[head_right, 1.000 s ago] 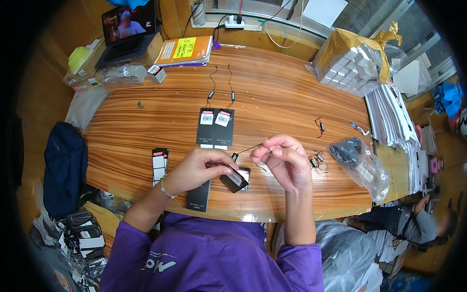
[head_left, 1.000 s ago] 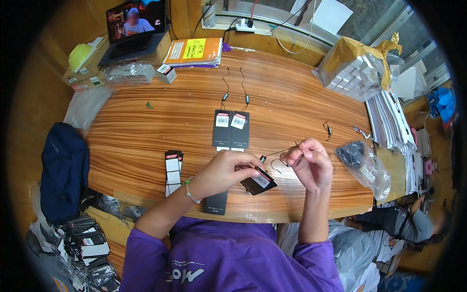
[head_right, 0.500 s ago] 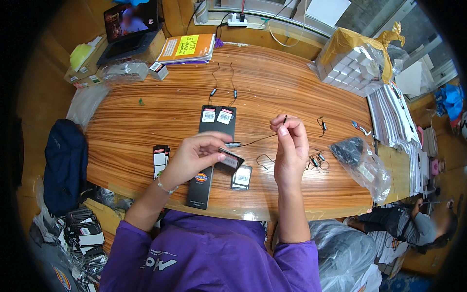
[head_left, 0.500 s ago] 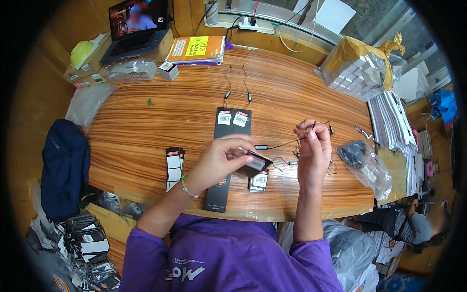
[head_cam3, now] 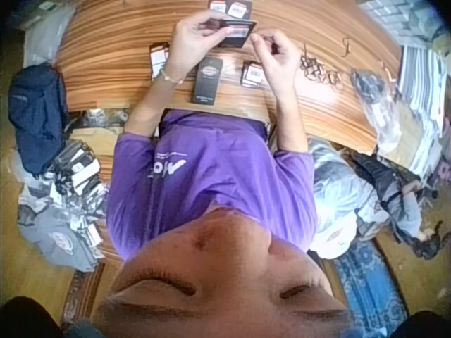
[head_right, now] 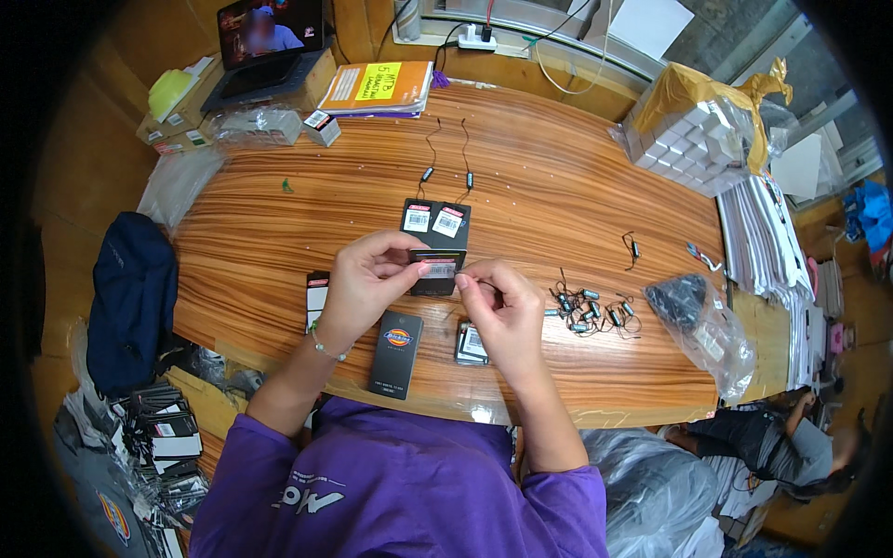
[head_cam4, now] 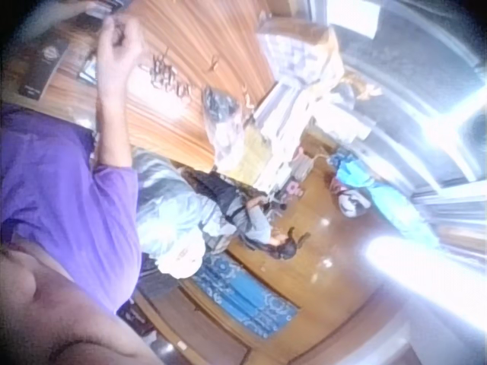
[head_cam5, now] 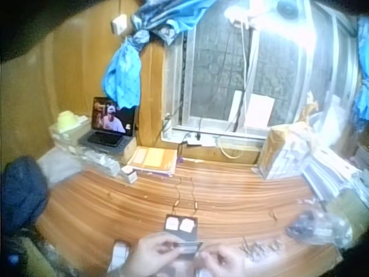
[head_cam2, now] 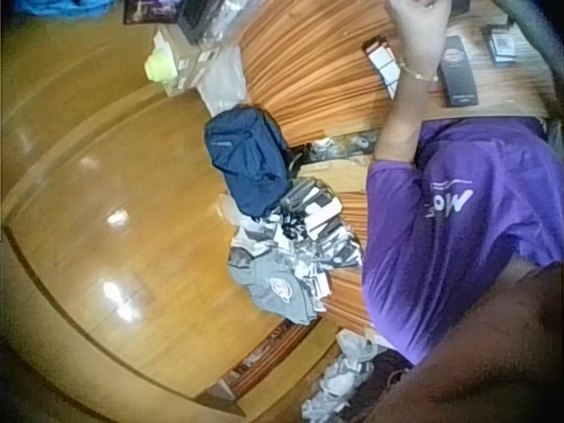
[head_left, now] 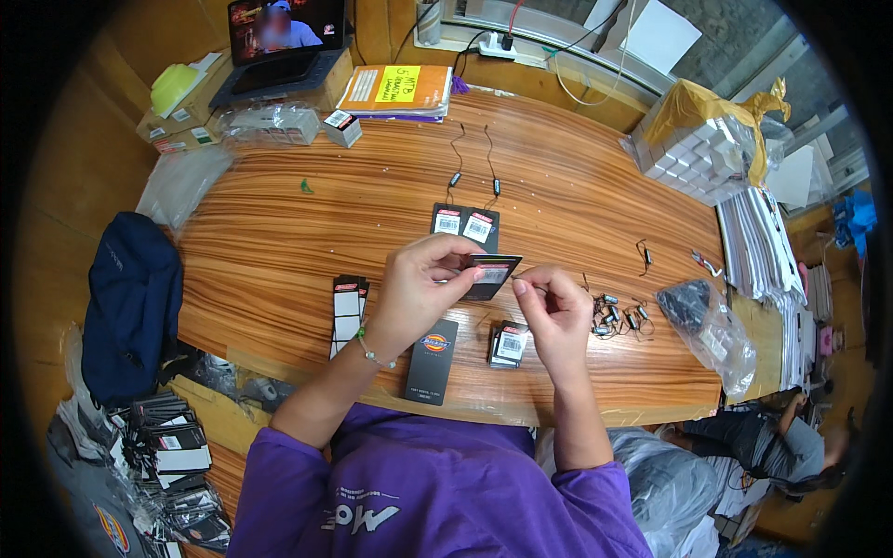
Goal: The person handles a bundle of small black tags and then attaches security tags to several small rectangular boxes on a wooden table. The person picks up each box, threads a tag through it, and places it back on the table.
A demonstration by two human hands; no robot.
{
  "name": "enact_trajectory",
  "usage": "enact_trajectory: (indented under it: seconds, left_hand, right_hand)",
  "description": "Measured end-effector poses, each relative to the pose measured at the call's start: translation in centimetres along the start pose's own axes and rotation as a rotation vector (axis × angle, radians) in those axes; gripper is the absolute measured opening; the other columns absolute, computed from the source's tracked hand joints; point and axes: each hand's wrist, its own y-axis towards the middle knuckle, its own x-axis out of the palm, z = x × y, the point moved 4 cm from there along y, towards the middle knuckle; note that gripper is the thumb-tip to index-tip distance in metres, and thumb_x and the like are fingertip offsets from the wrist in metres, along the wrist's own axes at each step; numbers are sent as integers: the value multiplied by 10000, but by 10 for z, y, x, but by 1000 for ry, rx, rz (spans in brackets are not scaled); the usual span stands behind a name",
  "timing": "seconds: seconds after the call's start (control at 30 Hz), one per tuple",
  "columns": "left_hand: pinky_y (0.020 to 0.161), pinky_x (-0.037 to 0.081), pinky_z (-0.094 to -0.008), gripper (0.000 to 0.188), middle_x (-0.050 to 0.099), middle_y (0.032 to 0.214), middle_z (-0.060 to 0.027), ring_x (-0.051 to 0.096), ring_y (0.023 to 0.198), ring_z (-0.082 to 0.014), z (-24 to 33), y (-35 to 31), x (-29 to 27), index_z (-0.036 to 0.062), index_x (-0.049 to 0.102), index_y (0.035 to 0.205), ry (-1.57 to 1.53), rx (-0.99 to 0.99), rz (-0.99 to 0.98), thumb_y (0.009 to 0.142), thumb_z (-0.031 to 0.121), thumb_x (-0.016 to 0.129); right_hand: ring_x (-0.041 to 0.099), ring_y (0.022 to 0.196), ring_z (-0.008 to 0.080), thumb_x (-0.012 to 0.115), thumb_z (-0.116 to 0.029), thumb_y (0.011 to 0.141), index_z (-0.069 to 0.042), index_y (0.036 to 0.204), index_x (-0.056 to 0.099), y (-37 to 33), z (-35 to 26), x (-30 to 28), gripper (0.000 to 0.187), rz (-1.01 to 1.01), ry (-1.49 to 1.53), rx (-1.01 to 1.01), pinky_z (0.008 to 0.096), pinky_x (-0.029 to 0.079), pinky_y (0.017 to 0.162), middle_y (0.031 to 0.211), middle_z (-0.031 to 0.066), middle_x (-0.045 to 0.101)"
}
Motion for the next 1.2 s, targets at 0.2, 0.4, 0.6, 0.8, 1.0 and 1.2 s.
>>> enact_trajectory:
  seconds: [0.2,0.4,0.6,0.8,1.0,1.2]
  left_hand:
    - [637,506,-174,177,601,836,-33,573,743,-61,2,0,0,-18,604,926,59,51,7,755,-33,647]
    - [638,521,-197,145,622,842,-49,602,746,-84,5,0,3,-19,609,897,76,30,5,756,-23,646]
    - [626,532,-216,92,631,814,-58,622,733,-98,7,-1,6,-25,613,848,87,21,-16,760,-14,639]
    - [609,527,-211,54,626,795,-56,616,712,-86,8,-2,8,-36,606,822,51,-21,-35,773,-21,619]
    - [590,519,-211,49,618,792,-57,612,687,-82,6,-1,8,-42,597,814,71,-21,-52,775,-18,614]
    - [587,520,-220,49,592,739,-60,616,662,-104,12,-3,8,-35,593,809,165,55,-70,768,-13,608]
  right_hand:
    - [487,506,108,640,-17,755,16,727,579,2,-7,8,75,33,-191,-197,235,385,459,624,64,553]
    - [502,497,148,642,-11,739,12,704,562,4,-12,10,90,59,-261,-243,262,398,457,601,82,533]
    - [504,493,166,643,-9,726,9,694,559,5,-12,10,92,85,-302,-245,270,398,456,593,87,528]
    - [539,519,208,644,-3,716,3,694,555,4,-8,11,92,91,-332,-306,299,422,470,632,106,554]
    - [562,562,256,638,10,703,-3,692,554,4,-10,13,87,70,-404,-358,328,438,492,665,122,570]
    - [527,515,156,631,-16,750,17,741,561,3,-1,14,77,44,-276,-210,258,409,487,607,79,549]
